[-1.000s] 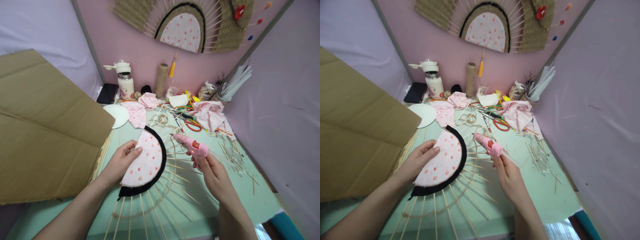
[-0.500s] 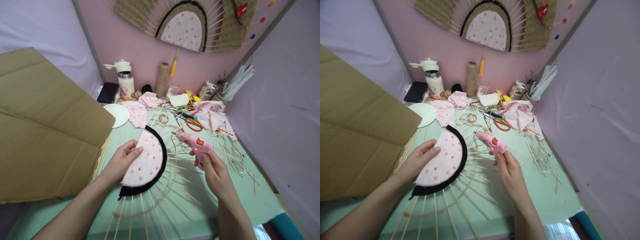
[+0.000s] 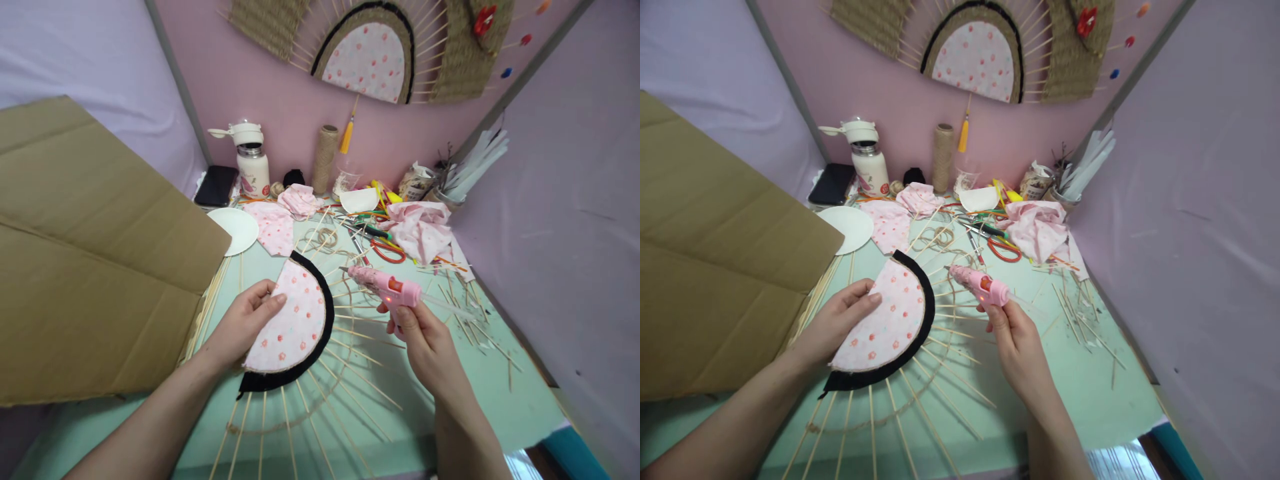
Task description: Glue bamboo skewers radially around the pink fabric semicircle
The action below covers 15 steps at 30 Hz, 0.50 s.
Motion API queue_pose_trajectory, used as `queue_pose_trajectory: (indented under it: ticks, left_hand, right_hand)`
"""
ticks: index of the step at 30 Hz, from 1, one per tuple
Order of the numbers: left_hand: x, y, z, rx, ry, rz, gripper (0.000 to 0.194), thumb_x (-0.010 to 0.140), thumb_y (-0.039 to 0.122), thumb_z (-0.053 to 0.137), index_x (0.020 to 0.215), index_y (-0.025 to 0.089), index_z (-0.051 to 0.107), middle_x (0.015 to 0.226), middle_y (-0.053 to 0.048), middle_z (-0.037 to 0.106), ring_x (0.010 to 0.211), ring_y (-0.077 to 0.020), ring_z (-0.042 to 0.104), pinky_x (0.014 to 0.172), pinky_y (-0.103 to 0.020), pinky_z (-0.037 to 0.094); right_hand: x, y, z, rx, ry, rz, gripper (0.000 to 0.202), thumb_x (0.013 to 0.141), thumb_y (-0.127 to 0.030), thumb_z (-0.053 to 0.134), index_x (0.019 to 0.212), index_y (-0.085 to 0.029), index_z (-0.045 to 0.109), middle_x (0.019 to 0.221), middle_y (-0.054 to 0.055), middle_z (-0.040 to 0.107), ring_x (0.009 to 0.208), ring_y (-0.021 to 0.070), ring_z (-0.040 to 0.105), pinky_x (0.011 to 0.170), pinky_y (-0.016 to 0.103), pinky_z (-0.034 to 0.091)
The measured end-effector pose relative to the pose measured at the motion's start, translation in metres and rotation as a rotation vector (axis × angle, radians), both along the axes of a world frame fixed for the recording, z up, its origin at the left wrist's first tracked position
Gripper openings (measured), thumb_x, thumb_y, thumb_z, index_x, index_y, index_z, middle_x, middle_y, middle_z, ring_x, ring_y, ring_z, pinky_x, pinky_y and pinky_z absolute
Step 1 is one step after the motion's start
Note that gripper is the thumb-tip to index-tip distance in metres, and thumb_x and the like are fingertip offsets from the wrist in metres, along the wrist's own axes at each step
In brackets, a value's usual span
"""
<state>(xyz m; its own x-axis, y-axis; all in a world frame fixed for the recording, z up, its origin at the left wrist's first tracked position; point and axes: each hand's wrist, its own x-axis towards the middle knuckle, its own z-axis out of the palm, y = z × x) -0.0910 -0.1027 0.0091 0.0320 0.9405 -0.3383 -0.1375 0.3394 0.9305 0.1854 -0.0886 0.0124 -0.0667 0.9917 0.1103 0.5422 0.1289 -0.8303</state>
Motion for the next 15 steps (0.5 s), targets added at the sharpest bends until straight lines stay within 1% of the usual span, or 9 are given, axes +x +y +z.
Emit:
queue_pose_trajectory:
  ticks: [15]
  left_hand:
    - [0.0001,-0.0009,-0.0003,-0.006,-0.02,0.006,0.04,0.073,0.052,0.073,0.084,0.018,0.055,0.063,0.006,0.059,0.048,-0.0066,0.052,0.042,-0.015,0.04]
  right_hand:
    - [-0.0007,-0.0007,-0.0018,0.0,0.004,-0.022,0.037,0.094,-0.048,0.042,0.093,-0.018,0.064,0.071,0.003,0.06,0.063,0.0154,0.055,0.059,0.027,0.045]
